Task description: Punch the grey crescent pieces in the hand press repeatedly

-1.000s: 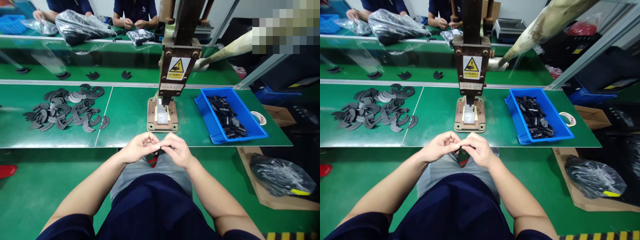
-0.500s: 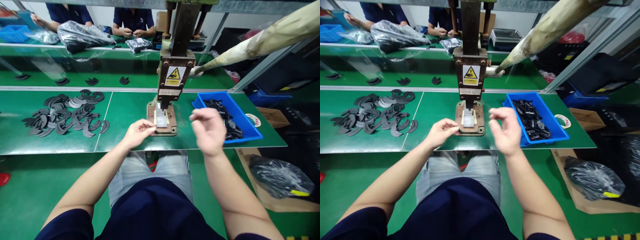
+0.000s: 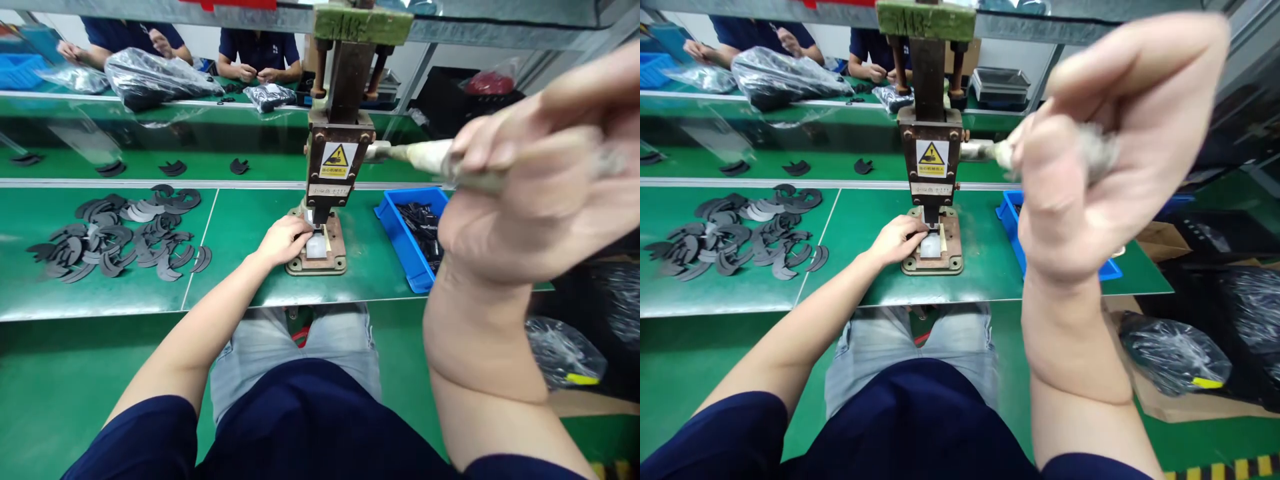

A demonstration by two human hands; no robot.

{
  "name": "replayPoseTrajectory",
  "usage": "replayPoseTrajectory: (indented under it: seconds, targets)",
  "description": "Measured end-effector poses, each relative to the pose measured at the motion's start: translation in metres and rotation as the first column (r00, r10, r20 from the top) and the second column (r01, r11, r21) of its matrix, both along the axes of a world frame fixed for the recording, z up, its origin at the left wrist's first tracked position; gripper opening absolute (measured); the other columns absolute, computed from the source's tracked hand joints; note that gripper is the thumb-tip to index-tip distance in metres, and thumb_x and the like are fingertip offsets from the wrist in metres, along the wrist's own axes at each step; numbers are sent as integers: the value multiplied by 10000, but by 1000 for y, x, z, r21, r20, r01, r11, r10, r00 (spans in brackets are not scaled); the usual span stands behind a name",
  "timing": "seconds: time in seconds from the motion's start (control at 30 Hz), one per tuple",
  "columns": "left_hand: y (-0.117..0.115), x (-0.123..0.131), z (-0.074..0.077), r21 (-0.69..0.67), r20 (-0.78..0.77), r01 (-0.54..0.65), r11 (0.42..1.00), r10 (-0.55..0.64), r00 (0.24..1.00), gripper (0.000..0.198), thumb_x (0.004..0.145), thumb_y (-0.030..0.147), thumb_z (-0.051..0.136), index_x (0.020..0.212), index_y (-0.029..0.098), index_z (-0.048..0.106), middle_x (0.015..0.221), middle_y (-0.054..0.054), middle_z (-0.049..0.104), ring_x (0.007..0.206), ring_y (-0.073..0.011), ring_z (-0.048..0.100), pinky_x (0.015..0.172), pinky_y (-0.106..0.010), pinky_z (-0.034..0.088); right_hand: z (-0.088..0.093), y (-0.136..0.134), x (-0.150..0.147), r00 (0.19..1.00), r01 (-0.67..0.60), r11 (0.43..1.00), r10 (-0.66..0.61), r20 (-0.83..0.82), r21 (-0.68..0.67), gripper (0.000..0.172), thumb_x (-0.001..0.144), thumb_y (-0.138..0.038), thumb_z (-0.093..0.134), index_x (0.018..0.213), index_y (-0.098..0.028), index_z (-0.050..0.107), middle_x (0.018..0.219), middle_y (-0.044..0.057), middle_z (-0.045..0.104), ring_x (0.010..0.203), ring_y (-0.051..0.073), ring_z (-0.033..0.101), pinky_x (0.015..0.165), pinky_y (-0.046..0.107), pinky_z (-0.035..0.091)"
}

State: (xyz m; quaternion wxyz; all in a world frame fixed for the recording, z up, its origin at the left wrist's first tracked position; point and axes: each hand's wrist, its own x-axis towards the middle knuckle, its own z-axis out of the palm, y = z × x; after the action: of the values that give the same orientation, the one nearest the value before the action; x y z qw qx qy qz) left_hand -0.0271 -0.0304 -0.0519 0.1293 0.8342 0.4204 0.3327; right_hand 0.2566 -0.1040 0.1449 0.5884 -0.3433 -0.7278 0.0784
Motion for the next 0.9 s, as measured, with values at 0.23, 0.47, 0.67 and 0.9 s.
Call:
replayPoseTrajectory:
  seconds: [0.23, 0.47, 0.67, 0.9]
  targets:
    - [-4, -1, -3, 23, 48, 22, 999, -23, 999, 288, 1078, 325, 555, 1167, 199, 799, 1220, -106, 808, 1208, -263, 721, 1096, -445, 523, -33, -20, -21, 978, -162, 963, 186, -96, 217, 267, 921, -445, 759, 814, -238, 629, 796, 0, 637, 893, 166, 695, 1135, 615, 588]
    - [-18, -8, 0, -2, 33, 1, 1000, -1, 999, 336, 1048, 400, 613, 1290, 213, 753, 1365, -129, 764, 1365, -296, 658, 1175, -502, 493, -99, -8, -21, 973, 120, 957, -61, -222, 264, 342, 834, -641, 778, 748, -310, 767, 918, 43, 693, 809, 184, 662, 940, 584, 610]
    - [-68, -95, 7, 32, -83, -354, 935, 355, 931, 349, 1044, 440, 623, 1293, 217, 726, 1366, -136, 747, 1321, -316, 648, 1164, -507, 459, -119, 21, -33, 873, 120, 904, 101, -477, 411, 744, 646, -774, 861, 449, -228, 395, 499, -4, 503, 726, 218, 708, 913, 628, 556]
    - [-121, -189, -8, 62, -455, -829, 557, 755, 473, 479, 944, 624, 689, 1127, 184, 739, 1300, -226, 694, 1269, -463, 577, 1020, -559, 450, -123, 23, -42, 823, 137, 874, 162, -545, 467, 784, 668, -727, 868, 456, -207, 321, 498, -16, 444, 699, 179, 670, 902, 600, 528]
